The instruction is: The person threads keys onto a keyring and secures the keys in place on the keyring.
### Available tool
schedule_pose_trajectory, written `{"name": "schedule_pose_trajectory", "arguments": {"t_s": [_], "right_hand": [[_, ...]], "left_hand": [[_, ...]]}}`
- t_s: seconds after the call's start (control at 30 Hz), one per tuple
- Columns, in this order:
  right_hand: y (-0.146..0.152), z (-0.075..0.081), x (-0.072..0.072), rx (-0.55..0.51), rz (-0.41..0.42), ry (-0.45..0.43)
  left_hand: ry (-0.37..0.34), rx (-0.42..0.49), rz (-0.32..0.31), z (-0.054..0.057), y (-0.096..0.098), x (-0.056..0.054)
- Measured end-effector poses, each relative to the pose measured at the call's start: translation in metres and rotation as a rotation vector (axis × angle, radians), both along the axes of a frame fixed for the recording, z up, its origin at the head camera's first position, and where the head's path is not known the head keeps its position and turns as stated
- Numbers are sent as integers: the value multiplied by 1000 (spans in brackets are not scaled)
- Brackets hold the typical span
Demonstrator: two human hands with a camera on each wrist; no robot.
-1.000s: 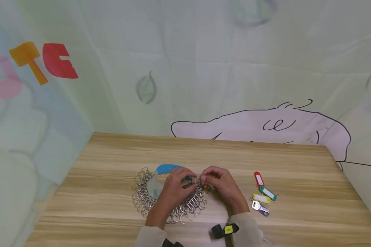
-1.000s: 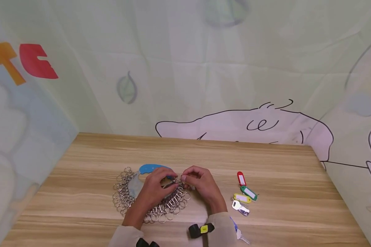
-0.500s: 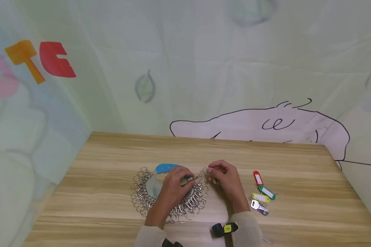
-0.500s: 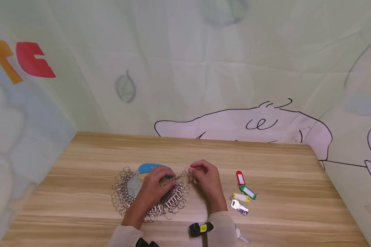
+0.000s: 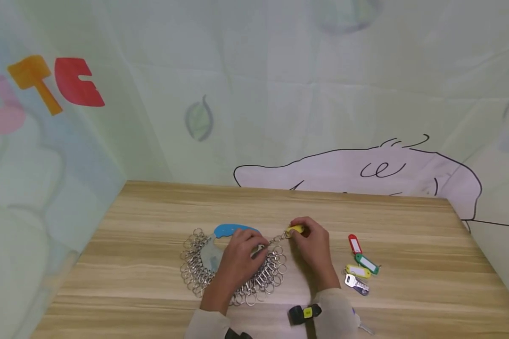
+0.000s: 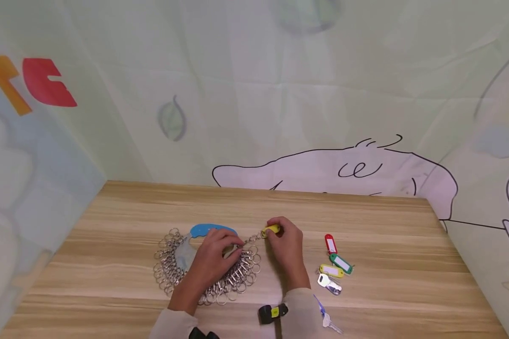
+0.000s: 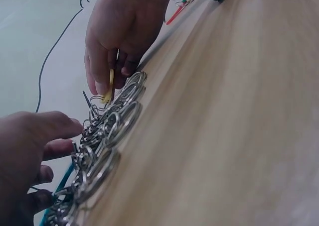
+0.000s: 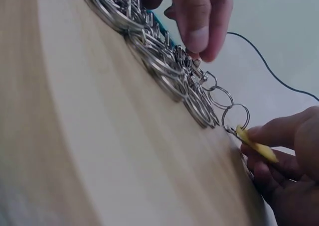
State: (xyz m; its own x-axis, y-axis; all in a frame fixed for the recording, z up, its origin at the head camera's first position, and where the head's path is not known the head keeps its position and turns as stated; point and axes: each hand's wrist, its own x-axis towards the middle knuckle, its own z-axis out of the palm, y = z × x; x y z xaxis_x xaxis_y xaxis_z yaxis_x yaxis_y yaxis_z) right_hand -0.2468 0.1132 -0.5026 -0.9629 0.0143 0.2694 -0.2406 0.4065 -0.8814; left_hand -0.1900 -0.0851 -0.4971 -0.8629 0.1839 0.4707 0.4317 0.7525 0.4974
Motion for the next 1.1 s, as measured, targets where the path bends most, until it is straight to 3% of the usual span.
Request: {"name": "schedule_pose_trajectory", "arguments": {"t_s": [0.23,0.37,0.5,0.63,0.73,0.93,1.1], "right_hand": [[5,2,-1,126,-60,49],[8,3,-1,116,-83,40],[11,7,0,73,-74,43],[23,24,5,21,-88,50],[37,44,10,-25,-134,104],[62,77,25,-81,-215,209],[72,88,34,-91,-236,213]], "left_hand": [[-27,-27,-25,4,7,0],[-29,-49,-22,4,10,-1],[37,-70,-19,4,10,-1],[122,-110,-64,6,9,-3],[149,-176,-85,10,9,-6],[92,-321,-100,19,11,-10],[45,-375,-102,23,13,-11]]}}
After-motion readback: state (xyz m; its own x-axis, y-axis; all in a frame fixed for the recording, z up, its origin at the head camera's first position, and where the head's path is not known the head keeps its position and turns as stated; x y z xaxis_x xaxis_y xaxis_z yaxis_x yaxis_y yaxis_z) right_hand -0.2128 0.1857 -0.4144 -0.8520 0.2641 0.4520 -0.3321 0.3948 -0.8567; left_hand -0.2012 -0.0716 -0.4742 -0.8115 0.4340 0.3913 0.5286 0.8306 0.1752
